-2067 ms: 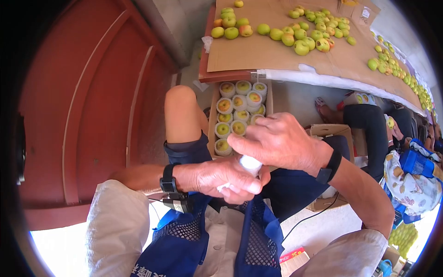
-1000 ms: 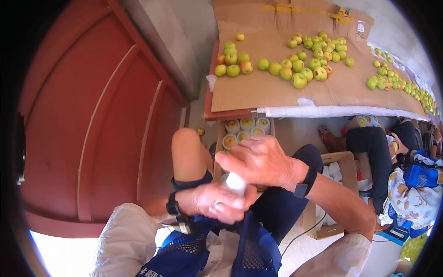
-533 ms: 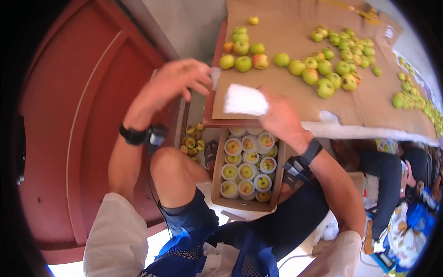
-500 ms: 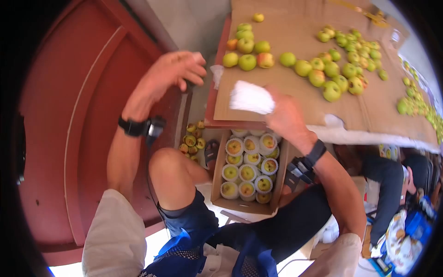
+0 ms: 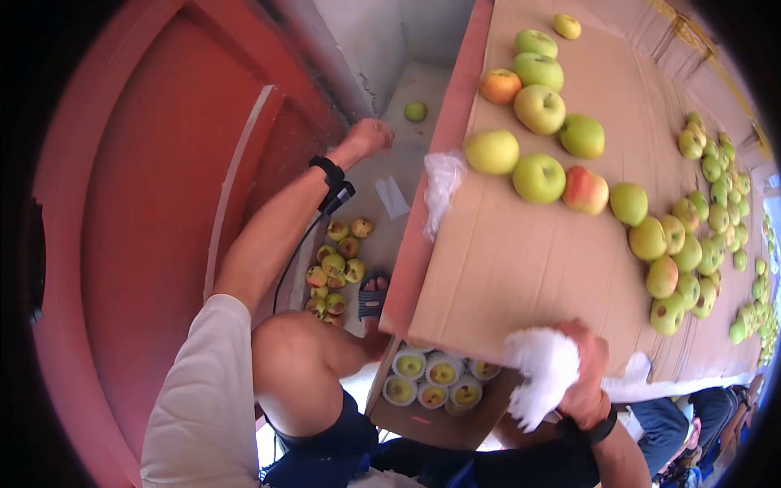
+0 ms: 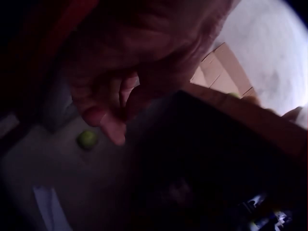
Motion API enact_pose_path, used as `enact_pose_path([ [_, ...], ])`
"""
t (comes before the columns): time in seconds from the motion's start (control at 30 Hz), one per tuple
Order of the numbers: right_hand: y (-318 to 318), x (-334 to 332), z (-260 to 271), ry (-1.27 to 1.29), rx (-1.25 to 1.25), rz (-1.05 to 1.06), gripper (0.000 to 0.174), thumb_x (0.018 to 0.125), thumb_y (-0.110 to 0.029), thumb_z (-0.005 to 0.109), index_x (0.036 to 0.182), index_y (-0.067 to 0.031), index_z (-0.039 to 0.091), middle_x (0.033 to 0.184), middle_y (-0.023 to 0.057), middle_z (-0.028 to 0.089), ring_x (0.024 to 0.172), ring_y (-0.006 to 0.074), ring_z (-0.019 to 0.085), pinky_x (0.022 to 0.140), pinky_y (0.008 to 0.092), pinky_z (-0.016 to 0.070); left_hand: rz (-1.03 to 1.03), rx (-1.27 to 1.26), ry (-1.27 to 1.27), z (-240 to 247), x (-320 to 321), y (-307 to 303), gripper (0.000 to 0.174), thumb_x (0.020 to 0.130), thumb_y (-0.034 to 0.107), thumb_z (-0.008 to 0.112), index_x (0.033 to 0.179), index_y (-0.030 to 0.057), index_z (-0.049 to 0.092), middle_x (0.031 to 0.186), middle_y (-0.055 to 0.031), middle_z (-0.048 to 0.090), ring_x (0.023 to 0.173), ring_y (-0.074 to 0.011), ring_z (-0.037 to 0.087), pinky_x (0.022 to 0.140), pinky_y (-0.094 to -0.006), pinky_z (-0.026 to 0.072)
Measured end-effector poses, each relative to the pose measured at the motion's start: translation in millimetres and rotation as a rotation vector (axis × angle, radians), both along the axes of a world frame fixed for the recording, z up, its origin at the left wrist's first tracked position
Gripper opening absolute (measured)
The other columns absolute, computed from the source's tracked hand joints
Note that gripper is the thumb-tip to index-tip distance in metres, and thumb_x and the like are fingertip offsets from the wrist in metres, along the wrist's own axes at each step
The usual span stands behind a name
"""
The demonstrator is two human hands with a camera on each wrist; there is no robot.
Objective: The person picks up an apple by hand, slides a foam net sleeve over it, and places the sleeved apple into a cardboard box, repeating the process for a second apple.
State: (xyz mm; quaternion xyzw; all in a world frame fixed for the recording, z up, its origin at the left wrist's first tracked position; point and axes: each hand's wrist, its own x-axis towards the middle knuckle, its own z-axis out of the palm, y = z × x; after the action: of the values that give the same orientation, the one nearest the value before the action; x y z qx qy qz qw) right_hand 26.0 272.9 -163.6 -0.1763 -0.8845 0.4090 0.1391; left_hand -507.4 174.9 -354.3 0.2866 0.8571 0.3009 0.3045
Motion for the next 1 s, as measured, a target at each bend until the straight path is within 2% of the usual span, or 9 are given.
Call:
enact_pose_path([
  [0.1,6.6,1.3,5.9,-0.312,0.273,0.109,0.058,0.061,-0.049,0.084,0.094,-0.0051,0.065,0.077,0.0104,0.062,0.068,0.0328,0.061,0.060,0.0430,0.0451,-0.029,-0.036,0.181,-39.9,-8.8,12.8,0.032,0.085,0.012,0.066,0.115,0.0015,0.071,0.101,-0.0123,0.075,0.095,-0.0267,0.074,0.078,-0.0367,0.0571],
  [0.17,2.2,4.6,7.7,-0.295,0.293,0.059,0.045,0.068,-0.039,0.082,0.095,-0.0080,0.065,0.083,0.0097,0.066,0.074,0.0304,0.065,0.066,0.0430,0.0449,0.008,-0.058,0.259,-54.6,-10.2,25.2,0.044,0.085,0.015,0.070,0.127,0.0026,0.065,0.114,-0.0178,0.071,0.108,-0.0338,0.069,0.096,-0.0408,0.0517],
  [0.3,8.6,6.0,9.0,-0.252,0.306,0.126,0.035,0.075,-0.019,0.076,0.104,-0.0099,0.059,0.086,0.0105,0.067,0.071,0.0289,0.067,0.062,0.0424,0.0478,-0.068,-0.072,0.309,-100.3,-39.4,57.1,0.057,0.088,0.026,0.069,0.141,0.0132,0.054,0.136,-0.0185,0.058,0.125,-0.0380,0.058,0.104,-0.0489,0.0468],
  [0.33,0.0,7.6,-1.7,-0.193,0.237,-0.055,0.024,0.069,-0.025,0.078,0.075,-0.0083,0.061,0.076,0.0108,0.063,0.065,0.0325,0.061,0.057,0.0423,0.0445,-0.063,-0.059,0.321,-113.2,-47.5,65.7,0.065,0.087,0.026,0.072,0.146,0.0151,0.048,0.142,-0.0182,0.052,0.127,-0.0395,0.056,0.105,-0.0495,0.0465],
  [0.37,0.0,3.0,3.0,-0.219,0.244,-0.029,0.029,0.066,-0.025,0.082,0.076,-0.0088,0.061,0.076,0.0097,0.063,0.066,0.0319,0.061,0.058,0.0420,0.0446,-0.057,-0.047,0.335,-125.7,-54.2,72.2,0.073,0.085,0.026,0.074,0.151,0.0170,0.042,0.147,-0.0178,0.045,0.129,-0.0410,0.055,0.105,-0.0502,0.0462],
  [0.47,6.9,11.1,5.1,-0.278,0.228,0.023,0.042,0.059,-0.028,0.094,0.078,-0.0105,0.060,0.077,0.0071,0.063,0.068,0.0287,0.063,0.060,0.0407,0.0446,-0.105,-0.021,0.383,-131.5,-65.8,88.3,0.079,0.086,0.022,0.072,0.154,0.0079,0.035,0.152,-0.0223,0.039,0.138,-0.0408,0.045,0.113,-0.0450,0.0401],
  [0.67,3.8,0.6,9.9,-0.184,0.255,-0.015,0.034,0.064,-0.028,0.089,0.077,-0.0130,0.061,0.074,0.0051,0.065,0.065,0.0258,0.061,0.065,0.0397,0.0445,-0.104,-0.032,0.446,-163.8,-89.9,119.8,0.093,0.077,0.020,0.081,0.156,0.0221,0.033,0.153,-0.0219,0.036,0.130,-0.0457,0.053,0.107,-0.0510,0.0467],
  [0.7,16.5,-4.1,20.9,-0.234,-0.003,0.119,0.021,0.075,-0.013,0.073,0.092,-0.0036,0.067,0.088,0.0180,0.069,0.069,0.0354,0.067,0.057,0.0441,0.0529,-0.109,-0.025,0.437,-169.6,-92.5,123.3,0.093,0.077,0.020,0.081,0.156,0.0221,0.033,0.153,-0.0219,0.036,0.130,-0.0457,0.053,0.107,-0.0510,0.0467],
  [1.0,18.1,-18.9,24.5,-0.234,-0.005,0.119,0.019,0.072,-0.011,0.073,0.084,0.0012,0.065,0.085,0.0181,0.068,0.069,0.0351,0.067,0.057,0.0425,0.0516,0.028,-0.027,0.336,-181.5,-102.7,123.3,0.070,0.079,0.018,0.077,0.141,0.0163,0.047,0.146,-0.0234,0.047,0.121,-0.0456,0.059,0.104,-0.0497,0.0485],
])
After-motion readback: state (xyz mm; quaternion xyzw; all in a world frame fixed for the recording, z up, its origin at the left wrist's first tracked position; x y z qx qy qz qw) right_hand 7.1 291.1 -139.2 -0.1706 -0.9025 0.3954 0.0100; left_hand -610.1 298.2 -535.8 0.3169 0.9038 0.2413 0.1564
